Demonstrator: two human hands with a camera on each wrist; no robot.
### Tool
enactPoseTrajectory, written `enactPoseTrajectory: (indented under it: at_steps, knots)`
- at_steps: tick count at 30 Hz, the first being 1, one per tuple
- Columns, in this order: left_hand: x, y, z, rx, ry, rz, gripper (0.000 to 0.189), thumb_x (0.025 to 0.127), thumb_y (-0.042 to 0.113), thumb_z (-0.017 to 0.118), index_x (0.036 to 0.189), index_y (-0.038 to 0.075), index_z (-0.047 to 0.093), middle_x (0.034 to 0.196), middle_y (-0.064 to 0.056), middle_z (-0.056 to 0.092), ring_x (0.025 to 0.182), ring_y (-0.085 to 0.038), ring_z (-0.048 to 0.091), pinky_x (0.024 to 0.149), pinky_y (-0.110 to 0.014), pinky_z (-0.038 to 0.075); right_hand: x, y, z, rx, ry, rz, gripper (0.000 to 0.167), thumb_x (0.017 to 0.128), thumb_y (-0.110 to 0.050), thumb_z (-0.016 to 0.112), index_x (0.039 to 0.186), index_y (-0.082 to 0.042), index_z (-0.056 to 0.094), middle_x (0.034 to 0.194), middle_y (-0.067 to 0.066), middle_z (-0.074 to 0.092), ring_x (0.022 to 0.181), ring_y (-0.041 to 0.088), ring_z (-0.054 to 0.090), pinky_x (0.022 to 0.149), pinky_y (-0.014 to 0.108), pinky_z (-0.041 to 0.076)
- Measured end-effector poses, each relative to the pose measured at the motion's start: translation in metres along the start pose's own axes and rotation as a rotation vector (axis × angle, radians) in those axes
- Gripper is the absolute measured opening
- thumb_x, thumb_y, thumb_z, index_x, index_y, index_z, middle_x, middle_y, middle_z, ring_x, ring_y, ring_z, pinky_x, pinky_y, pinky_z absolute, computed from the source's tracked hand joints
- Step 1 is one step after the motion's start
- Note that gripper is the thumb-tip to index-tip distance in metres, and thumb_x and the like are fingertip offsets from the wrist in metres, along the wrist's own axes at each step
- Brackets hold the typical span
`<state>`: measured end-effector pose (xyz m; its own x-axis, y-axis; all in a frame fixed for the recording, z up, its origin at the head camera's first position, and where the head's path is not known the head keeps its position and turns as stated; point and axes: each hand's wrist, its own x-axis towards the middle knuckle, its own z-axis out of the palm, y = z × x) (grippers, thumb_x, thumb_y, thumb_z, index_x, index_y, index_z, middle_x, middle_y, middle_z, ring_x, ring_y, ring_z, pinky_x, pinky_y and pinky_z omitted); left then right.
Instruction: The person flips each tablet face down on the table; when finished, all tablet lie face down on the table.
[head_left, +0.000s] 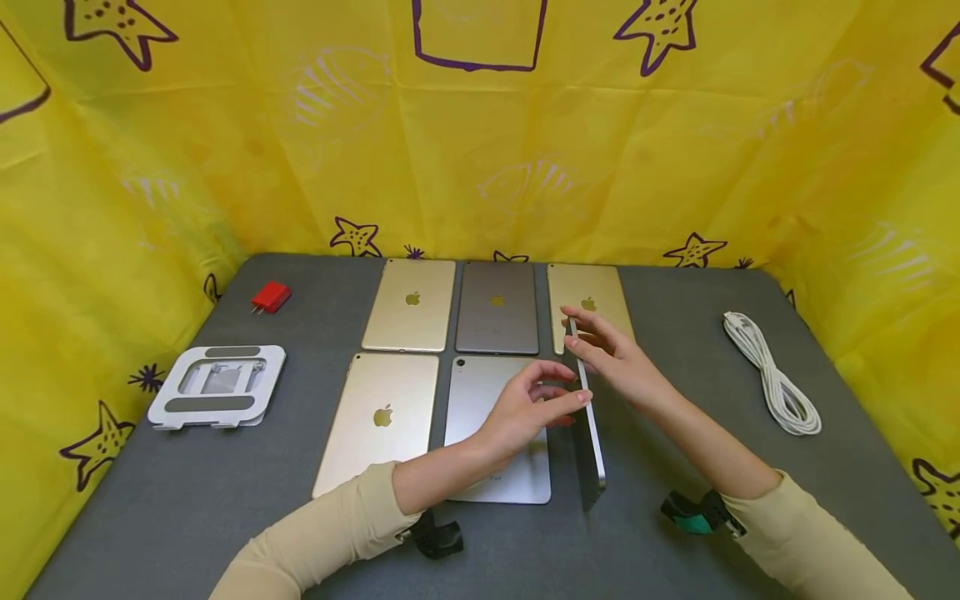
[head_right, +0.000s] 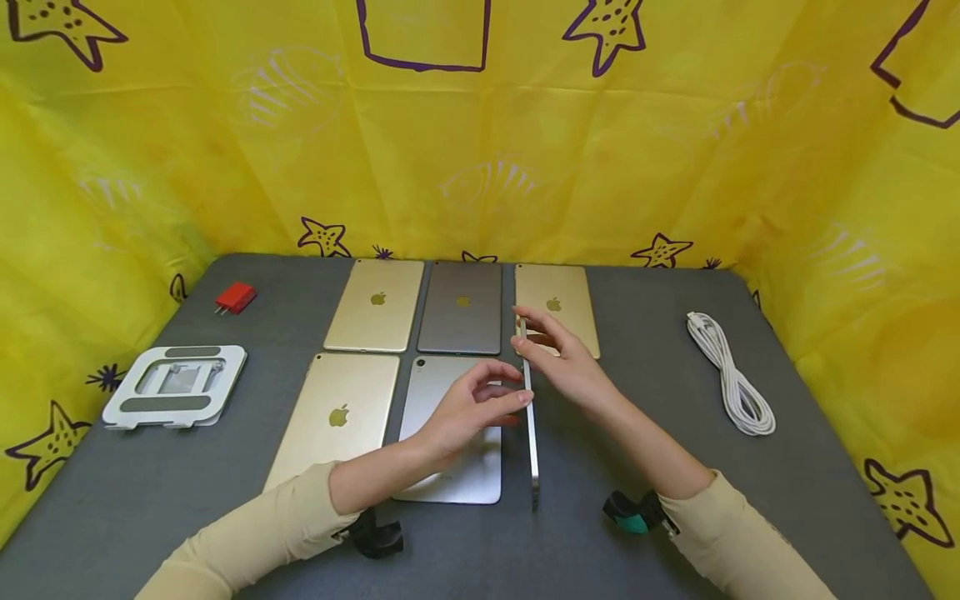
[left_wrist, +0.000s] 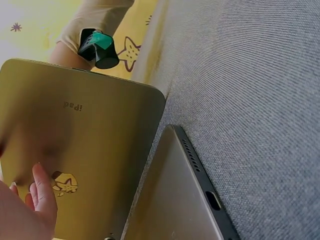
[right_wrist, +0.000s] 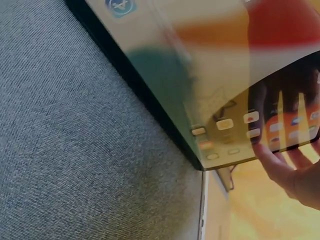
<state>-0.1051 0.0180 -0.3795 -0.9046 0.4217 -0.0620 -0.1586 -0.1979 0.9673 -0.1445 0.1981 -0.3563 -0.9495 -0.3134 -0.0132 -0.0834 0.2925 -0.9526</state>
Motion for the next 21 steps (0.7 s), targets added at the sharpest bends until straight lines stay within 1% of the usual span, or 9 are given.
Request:
enactPoseTrajectory:
  at_steps: [3,5,8,11,13,14,17,19,21]
  knots:
    - [-0.003,-0.001,-0.001,0.13,-0.015,0.099,0.032,0.088,0.013,0.072,0.116,0.007,0.058,0.116,-0.011,0.059,0.099,-0.015,0.061,0.081,-0.029,0.055,-0.001,0.003,0.0,0.015,0.007,-0.003,0.053,0.101,-0.028,0.053,0.15,-0.019,0.037,0.15,0.014,0.038,0.136,0.035,0.036,0.102,0.061,0.037]
    - [-0.007,-0.001,0.0,0.236,-0.041,0.214,0.03,0.088,0.014,0.073,0.114,0.009,0.059,0.116,-0.007,0.058,0.101,-0.014,0.059,0.081,-0.029,0.054,-0.001,0.004,0.0,0.029,0.011,-0.002,0.053,0.101,-0.028,0.053,0.15,-0.019,0.037,0.15,0.015,0.038,0.137,0.035,0.035,0.101,0.064,0.036]
    - [-0.012,-0.001,0.001,0.421,-0.101,0.453,0.028,0.088,0.013,0.073,0.113,0.011,0.06,0.119,-0.003,0.056,0.108,-0.013,0.056,0.085,-0.028,0.054,-0.002,0.007,-0.001,0.058,0.01,-0.003,0.052,0.102,-0.028,0.052,0.151,-0.019,0.036,0.151,0.015,0.037,0.138,0.036,0.033,0.1,0.067,0.035]
    - [-0.017,-0.001,0.003,0.64,-0.164,0.722,0.028,0.087,0.013,0.074,0.112,0.011,0.062,0.127,-0.003,0.054,0.119,-0.015,0.049,0.096,-0.029,0.047,-0.003,0.009,-0.002,0.058,0.01,-0.003,0.052,0.102,-0.029,0.05,0.151,-0.019,0.035,0.152,0.015,0.034,0.139,0.037,0.03,0.098,0.07,0.034]
    - [-0.019,-0.001,0.005,0.781,-0.201,0.875,0.027,0.086,0.017,0.074,0.112,0.012,0.065,0.131,-0.004,0.053,0.125,-0.016,0.045,0.102,-0.028,0.041,-0.004,0.01,-0.003,0.054,0.007,0.004,0.053,0.102,-0.031,0.049,0.152,-0.021,0.034,0.153,0.014,0.033,0.14,0.037,0.029,0.097,0.072,0.033]
    - [-0.02,-0.001,0.005,0.836,-0.223,0.932,0.027,0.086,0.02,0.075,0.111,0.013,0.066,0.133,-0.003,0.053,0.127,-0.017,0.043,0.105,-0.027,0.038,-0.004,0.01,-0.004,0.049,0.007,0.009,0.053,0.103,-0.032,0.049,0.152,-0.022,0.034,0.153,0.013,0.032,0.14,0.037,0.028,0.097,0.073,0.033]
    - [-0.021,-0.004,0.007,0.958,-0.278,1.052,0.032,0.084,0.029,0.077,0.11,0.014,0.068,0.131,-0.003,0.055,0.131,-0.018,0.041,0.108,-0.025,0.034,-0.007,0.012,-0.005,0.058,0.01,0.02,0.052,0.103,-0.034,0.049,0.152,-0.025,0.033,0.154,0.011,0.031,0.14,0.037,0.027,0.097,0.073,0.032]
    - [-0.02,-0.006,0.009,1.012,-0.298,1.094,0.037,0.082,0.035,0.078,0.111,0.014,0.067,0.13,-0.003,0.056,0.133,-0.019,0.04,0.108,-0.023,0.034,-0.008,0.013,-0.006,0.061,0.014,0.022,0.052,0.103,-0.034,0.048,0.152,-0.025,0.033,0.154,0.012,0.03,0.141,0.036,0.026,0.097,0.072,0.033]
    - [-0.02,-0.008,0.009,1.05,-0.308,1.108,0.041,0.082,0.039,0.078,0.112,0.014,0.065,0.129,-0.003,0.055,0.135,-0.02,0.038,0.107,-0.019,0.032,-0.009,0.014,-0.007,0.062,0.021,0.023,0.052,0.103,-0.034,0.048,0.152,-0.025,0.033,0.155,0.012,0.028,0.141,0.036,0.024,0.096,0.072,0.035]
